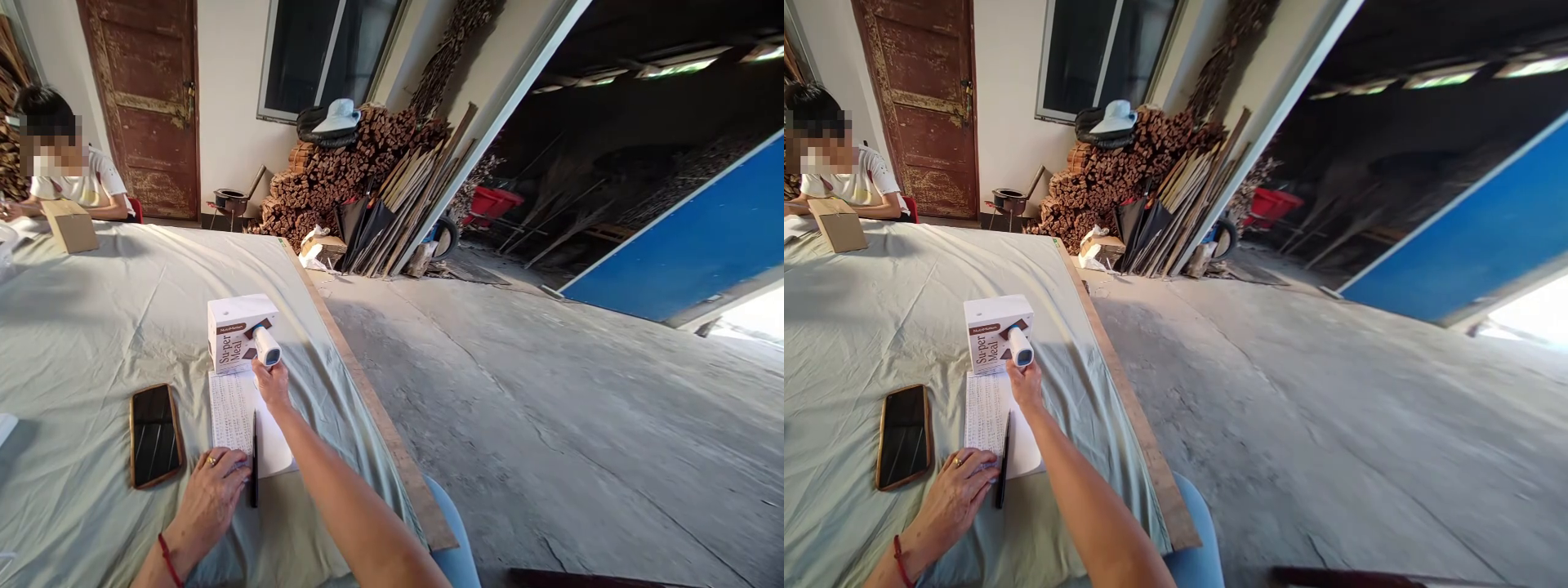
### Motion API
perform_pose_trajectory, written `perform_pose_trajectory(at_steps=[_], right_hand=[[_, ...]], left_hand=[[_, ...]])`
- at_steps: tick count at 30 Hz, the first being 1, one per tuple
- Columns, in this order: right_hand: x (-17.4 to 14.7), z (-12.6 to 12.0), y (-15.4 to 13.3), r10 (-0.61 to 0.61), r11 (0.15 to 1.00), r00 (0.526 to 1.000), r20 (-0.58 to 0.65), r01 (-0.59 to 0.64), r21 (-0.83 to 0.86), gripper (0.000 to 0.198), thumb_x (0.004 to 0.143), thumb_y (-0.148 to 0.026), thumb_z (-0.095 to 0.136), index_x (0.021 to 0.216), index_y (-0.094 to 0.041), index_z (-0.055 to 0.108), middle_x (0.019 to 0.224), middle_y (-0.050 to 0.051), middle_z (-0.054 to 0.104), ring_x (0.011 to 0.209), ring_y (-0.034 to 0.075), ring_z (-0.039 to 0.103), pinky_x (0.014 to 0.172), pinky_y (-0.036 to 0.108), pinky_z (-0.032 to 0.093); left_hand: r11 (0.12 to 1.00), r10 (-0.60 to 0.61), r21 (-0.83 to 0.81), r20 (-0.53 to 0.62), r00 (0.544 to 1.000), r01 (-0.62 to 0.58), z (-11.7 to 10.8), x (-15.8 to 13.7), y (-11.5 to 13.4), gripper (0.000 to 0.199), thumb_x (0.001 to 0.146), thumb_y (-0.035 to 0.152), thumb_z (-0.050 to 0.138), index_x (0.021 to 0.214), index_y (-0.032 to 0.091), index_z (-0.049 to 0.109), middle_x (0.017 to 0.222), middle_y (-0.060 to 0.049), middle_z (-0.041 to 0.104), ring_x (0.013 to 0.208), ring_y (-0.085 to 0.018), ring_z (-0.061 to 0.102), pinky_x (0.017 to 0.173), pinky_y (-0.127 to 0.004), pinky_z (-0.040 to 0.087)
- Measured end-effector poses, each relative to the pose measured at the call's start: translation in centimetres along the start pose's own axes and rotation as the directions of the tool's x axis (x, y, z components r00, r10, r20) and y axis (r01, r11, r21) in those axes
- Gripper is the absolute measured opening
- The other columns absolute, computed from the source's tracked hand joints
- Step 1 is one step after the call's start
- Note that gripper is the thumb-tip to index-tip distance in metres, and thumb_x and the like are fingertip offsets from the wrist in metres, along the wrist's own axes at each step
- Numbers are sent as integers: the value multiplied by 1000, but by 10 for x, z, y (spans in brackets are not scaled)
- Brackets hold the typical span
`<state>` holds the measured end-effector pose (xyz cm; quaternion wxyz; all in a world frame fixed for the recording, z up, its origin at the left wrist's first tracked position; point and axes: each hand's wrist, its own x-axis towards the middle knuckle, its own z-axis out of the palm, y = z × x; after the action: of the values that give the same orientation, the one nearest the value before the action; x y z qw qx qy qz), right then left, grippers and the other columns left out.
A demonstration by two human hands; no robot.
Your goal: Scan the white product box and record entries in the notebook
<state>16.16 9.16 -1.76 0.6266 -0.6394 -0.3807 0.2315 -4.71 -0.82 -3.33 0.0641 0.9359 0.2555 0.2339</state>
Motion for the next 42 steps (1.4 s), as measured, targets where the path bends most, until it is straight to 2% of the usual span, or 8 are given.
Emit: perform_pose_trajectory(at_steps=[13, 20, 26, 32, 37, 42], right_hand=[[10, 5, -2, 58, 996, 998, -25, -56, 69, 25, 66, -47, 58, 64, -22, 55, 62, -1, 53, 66, 18, 49, 64, 31, 41], [12, 3, 0, 74, 993, 997, -13, -72, 88, 25, 65, -47, 59, 63, -22, 55, 59, -1, 53, 64, 17, 49, 60, 29, 40], [13, 2, 0, 78, 993, 997, -16, -76, 94, 28, 63, -48, 59, 67, -20, 58, 62, 1, 56, 67, 19, 53, 61, 30, 42], [14, 0, -10, 79, 994, 997, -7, -79, 80, 30, 64, -51, 59, 64, -21, 55, 62, 1, 54, 64, 17, 50, 59, 30, 41], [-9, -20, -37, 76, 995, 995, 64, -79, 55, 32, 66, -52, 61, 60, -22, 49, 54, -3, 44, 55, 13, 40, 52, 28, 35], [-68, -59, -79, 62, 998, 951, 303, -67, 7, 36, 73, -54, 64, 72, -20, 56, 56, -5, 44, 54, 11, 38, 50, 25, 32]], left_hand=[[1000, 9, -9, 9, 1000, -9, -2, 1, 1, 34, 90, 5, 50, 108, 24, 72, 114, -3, 72, 104, -20, 64, 91, -36, 53], [1000, 18, -21, 16, 1000, -18, -1, 1, 0, 32, 93, 7, 48, 107, 24, 72, 114, -4, 72, 105, -20, 63, 93, -35, 52], [1000, 25, -16, 2, 1000, -25, -2, 2, 0, 30, 92, 6, 50, 106, 24, 71, 112, -3, 72, 102, -20, 64, 91, -35, 52], [999, 30, -20, 4, 1000, -30, -2, 2, -1, 31, 91, 6, 52, 108, 25, 71, 113, -3, 72, 104, -19, 64, 91, -35, 53], [999, 30, -22, -7, 1000, -30, 1, 1, -2, 31, 92, 6, 51, 107, 24, 71, 111, -3, 73, 102, -19, 65, 90, -35, 52], [999, 41, 5, -43, 998, -41, 1, 1, -1, 28, 95, 10, 52, 108, 25, 71, 113, -3, 73, 105, -20, 64, 91, -35, 51]])
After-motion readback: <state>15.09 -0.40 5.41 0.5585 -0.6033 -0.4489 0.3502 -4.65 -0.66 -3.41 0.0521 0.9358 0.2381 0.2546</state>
